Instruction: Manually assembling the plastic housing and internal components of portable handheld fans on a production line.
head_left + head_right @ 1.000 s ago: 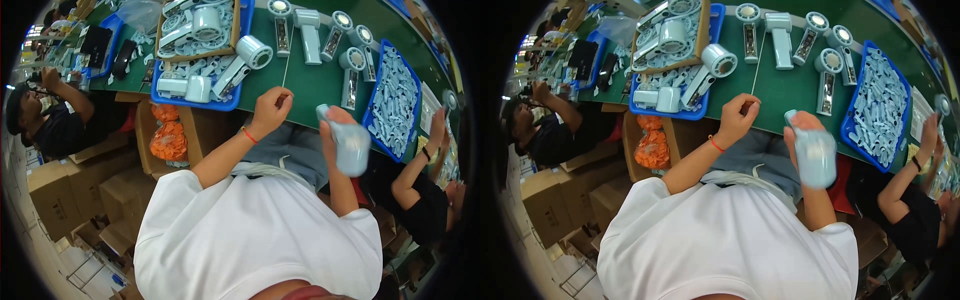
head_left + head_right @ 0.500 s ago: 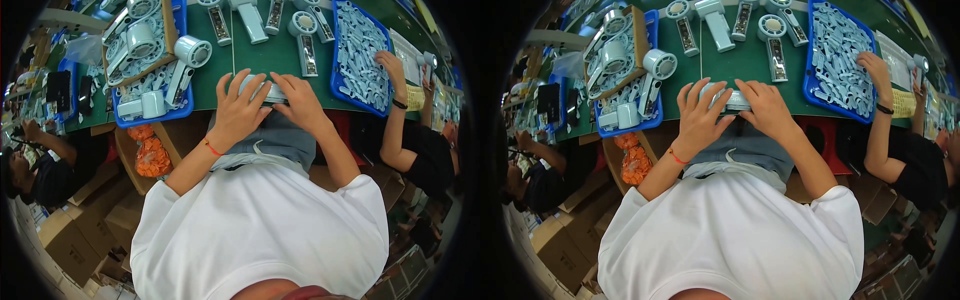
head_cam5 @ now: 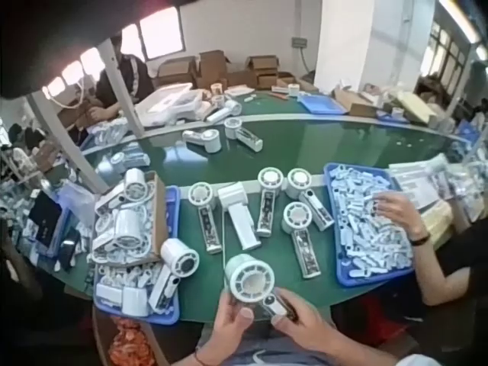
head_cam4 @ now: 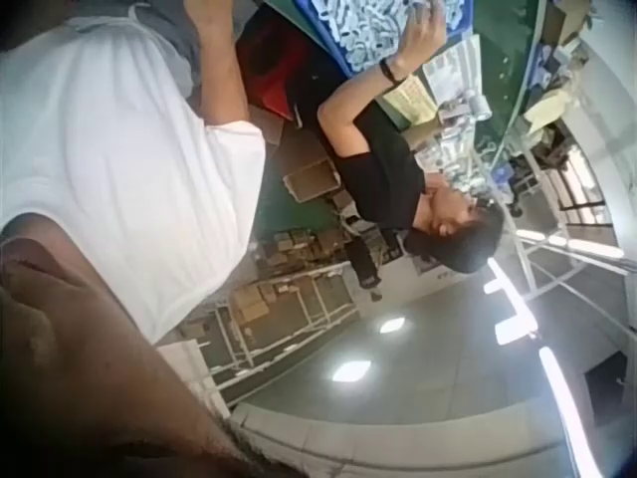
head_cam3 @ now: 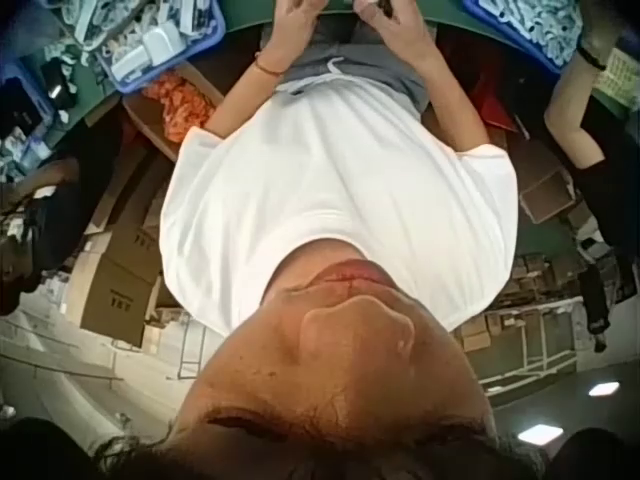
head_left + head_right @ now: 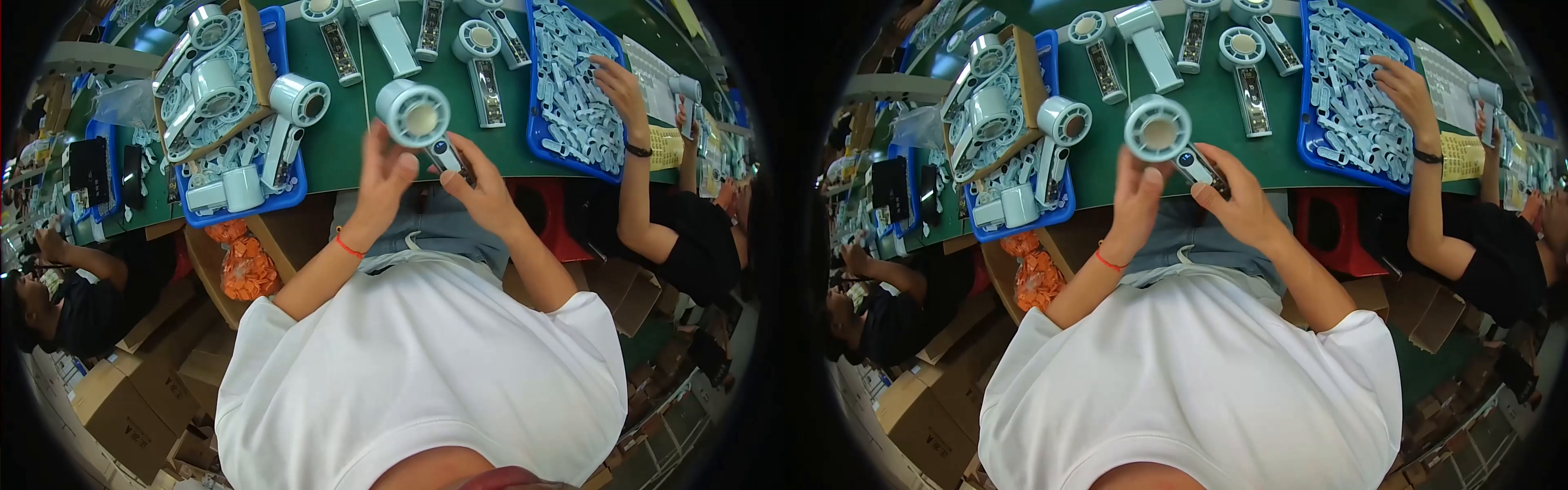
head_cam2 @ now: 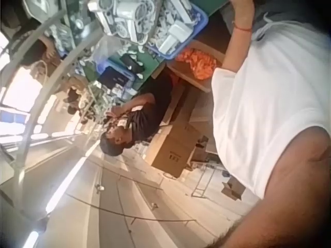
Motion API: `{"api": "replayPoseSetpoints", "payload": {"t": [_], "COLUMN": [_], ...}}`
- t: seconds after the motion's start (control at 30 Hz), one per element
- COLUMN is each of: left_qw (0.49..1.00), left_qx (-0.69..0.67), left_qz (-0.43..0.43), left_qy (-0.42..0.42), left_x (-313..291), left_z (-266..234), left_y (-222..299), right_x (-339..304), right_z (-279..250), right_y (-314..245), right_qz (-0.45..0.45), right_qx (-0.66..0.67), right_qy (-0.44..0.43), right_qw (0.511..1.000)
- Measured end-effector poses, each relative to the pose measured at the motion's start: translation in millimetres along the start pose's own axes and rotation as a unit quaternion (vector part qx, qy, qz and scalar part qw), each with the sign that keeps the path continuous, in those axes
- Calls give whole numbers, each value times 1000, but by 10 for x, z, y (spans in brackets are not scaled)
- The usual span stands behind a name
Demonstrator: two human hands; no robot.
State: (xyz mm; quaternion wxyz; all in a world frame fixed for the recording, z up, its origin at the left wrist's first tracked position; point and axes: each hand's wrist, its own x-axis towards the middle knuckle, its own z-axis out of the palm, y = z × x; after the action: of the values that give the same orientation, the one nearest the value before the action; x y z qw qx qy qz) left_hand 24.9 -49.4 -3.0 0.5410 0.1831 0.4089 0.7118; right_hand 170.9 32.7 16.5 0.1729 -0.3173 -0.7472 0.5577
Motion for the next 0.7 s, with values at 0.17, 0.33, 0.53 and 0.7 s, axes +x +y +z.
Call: {"api": "replayPoseSetpoints", "payload": {"t": [0.17,0.33,0.53,0.7], "left_qw": [980,918,897,881], "left_qx": [151,372,427,460], "left_qz": [-32,-7,15,55], "left_qy": [-130,-136,-116,-97], "left_x": [13,35,65,10], "left_z": [-9,-25,56,137], "left_y": [28,153,226,221], "right_x": [92,168,206,250], "right_z": [-36,-154,-51,39], "right_y": [-97,-253,-145,-14], "right_qz": [-28,45,82,52], "right_qx": [38,-28,99,-16], "right_qy": [3,-67,-39,58], "right_qw": [999,996,991,997]}}
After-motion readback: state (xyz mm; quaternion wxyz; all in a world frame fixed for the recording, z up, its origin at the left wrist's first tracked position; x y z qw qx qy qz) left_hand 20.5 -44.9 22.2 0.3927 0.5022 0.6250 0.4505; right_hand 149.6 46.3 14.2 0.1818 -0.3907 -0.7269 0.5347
